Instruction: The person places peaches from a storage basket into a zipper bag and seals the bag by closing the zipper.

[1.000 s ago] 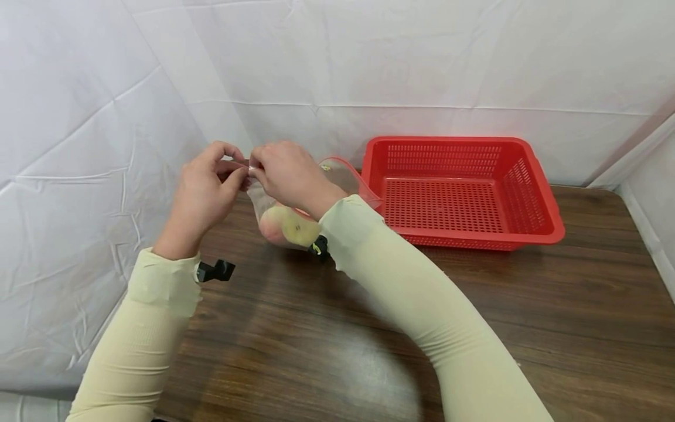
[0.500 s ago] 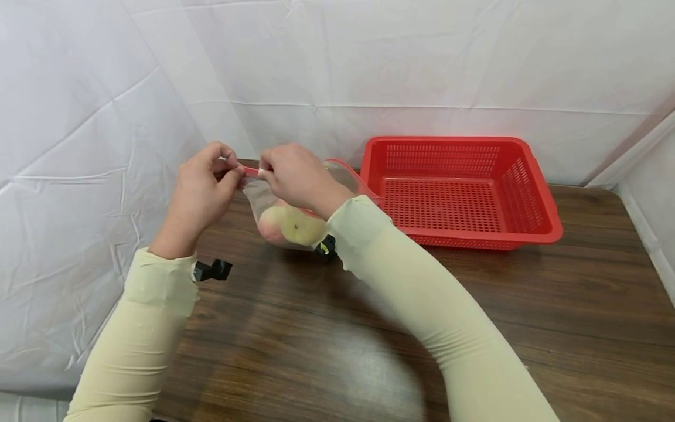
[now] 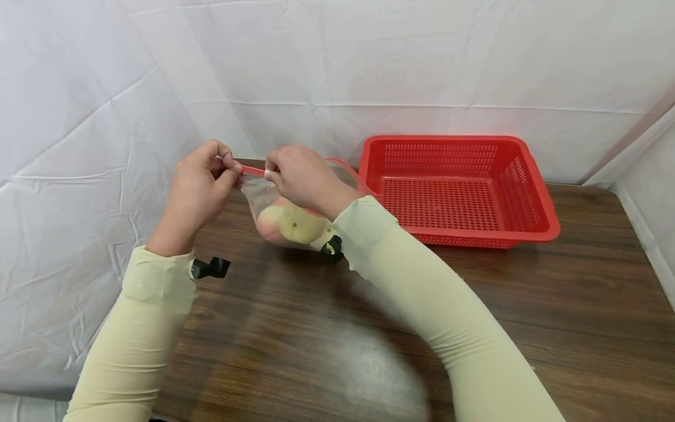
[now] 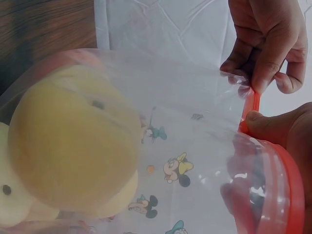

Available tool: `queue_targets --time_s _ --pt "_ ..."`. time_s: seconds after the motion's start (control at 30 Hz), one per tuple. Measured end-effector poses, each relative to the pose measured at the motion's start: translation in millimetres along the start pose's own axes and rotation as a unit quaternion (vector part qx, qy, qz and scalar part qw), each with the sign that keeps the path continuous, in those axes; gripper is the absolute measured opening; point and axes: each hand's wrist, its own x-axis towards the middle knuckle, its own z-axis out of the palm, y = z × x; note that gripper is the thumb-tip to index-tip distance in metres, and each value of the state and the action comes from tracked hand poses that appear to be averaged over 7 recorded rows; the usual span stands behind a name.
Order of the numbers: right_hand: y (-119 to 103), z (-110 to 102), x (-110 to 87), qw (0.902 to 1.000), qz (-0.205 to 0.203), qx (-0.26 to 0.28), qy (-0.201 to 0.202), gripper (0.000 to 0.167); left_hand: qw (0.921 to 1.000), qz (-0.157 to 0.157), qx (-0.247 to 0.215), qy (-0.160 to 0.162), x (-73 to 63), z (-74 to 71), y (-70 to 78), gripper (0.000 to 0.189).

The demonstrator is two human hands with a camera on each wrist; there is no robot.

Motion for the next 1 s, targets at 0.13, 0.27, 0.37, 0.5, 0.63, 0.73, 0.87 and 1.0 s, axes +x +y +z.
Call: queue_targets --time_s 0.13,0.27,0.37,0.5,0.63,0.73,0.87,1.0 --pt "2.0 -0.1 -1.3 1.0 -0.001 -0.003 0.002 0.018 1.0 0.0 0.002 0.003 0.1 -0.5 -0.3 0.006" --pt "3.4 -0.9 -3.3 1.0 0.0 -0.003 0.002 0.018 1.0 0.0 0.001 0.007 0.0 -1.2 -0.4 0.006" --pt "4.7 -1.4 -5.2 1.0 0.002 -0.002 0.001 0.017 1.0 0.0 0.0 0.008 0.4 -1.3 -0.7 0.006" --pt "7.1 -1.9 -7.8 1.0 0.002 -0.008 0.002 0.017 1.0 -0.001 -0.003 0.009 0.7 -1.9 -0.9 0.007" --pt "10.0 -2.5 -10.2 0.9999 -0.003 -0.016 0.003 0.016 0.9999 -0.002 -0.006 0.008 0.3 -3.1 -0.8 0.007" --pt "11.8 -3.3 -12.1 0.9998 -0.004 -0.02 0.003 0.016 0.9999 -0.003 -0.009 0.007 0.2 -3.8 -1.0 0.007" --pt "13.9 -4.2 -14.2 0.9997 -0.006 -0.021 0.005 0.017 0.9999 -0.004 -0.011 0.007 0.8 -4.6 -1.4 0.007" --pt "16.5 -5.0 -16.2 0.9997 -0.009 -0.021 0.007 0.016 0.9998 -0.008 -0.014 0.01 1.4 -4.6 -2.4 0.007"
